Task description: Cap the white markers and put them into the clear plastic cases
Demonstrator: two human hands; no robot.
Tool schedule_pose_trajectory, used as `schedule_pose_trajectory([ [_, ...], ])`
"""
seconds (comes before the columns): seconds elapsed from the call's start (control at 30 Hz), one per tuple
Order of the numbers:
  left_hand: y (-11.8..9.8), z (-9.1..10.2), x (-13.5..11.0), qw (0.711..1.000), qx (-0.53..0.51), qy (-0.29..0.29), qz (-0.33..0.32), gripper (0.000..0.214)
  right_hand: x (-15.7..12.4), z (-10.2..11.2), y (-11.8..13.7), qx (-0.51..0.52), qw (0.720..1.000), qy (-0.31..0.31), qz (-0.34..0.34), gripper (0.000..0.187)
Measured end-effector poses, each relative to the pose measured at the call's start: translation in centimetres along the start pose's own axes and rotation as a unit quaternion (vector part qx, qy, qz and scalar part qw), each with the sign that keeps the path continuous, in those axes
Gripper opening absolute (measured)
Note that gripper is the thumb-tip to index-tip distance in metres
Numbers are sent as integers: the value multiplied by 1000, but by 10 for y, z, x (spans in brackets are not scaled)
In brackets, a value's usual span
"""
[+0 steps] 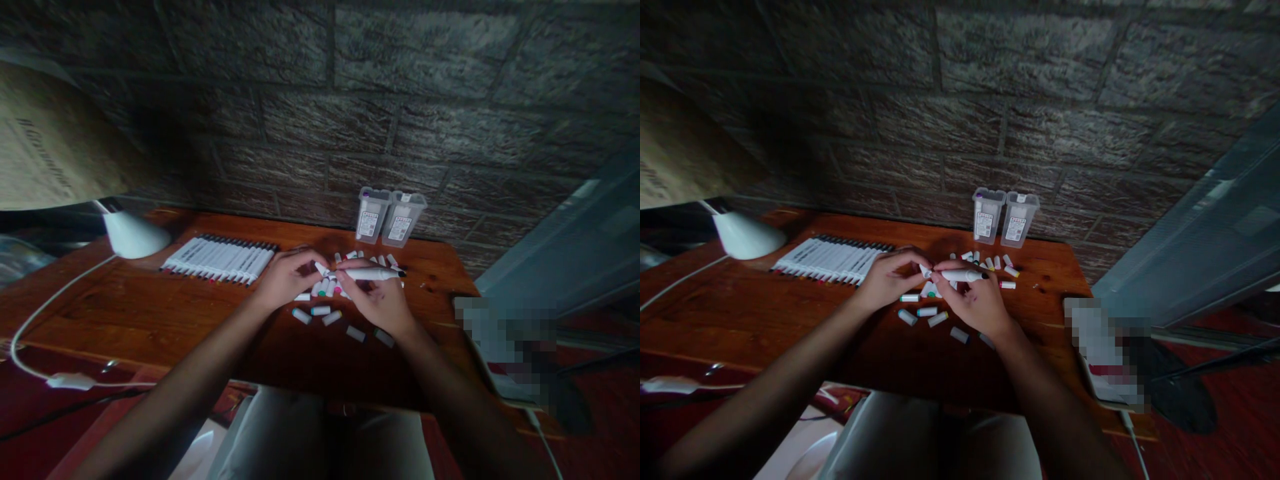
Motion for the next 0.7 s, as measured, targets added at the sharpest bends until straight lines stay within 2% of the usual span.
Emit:
schedule_pose_trajectory([
  [0.3,-5,0,2,1000,-1,5,-15,9,1,-3,1,-8,1000,25,10,15],
  [0.7,-3,-4,1,999,-10,20,-50,4,3,5,8,-77,997,11,16,13],
])
Point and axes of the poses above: each hand's wrist, its own x-axis towards the middle knuckle, its own z-axis out of the back of the hand, y = z × x, the point moved 2 cm from there along x, towards the middle knuckle, and after that the axes turned 12 degrees about -x, right-handed, at the moved point
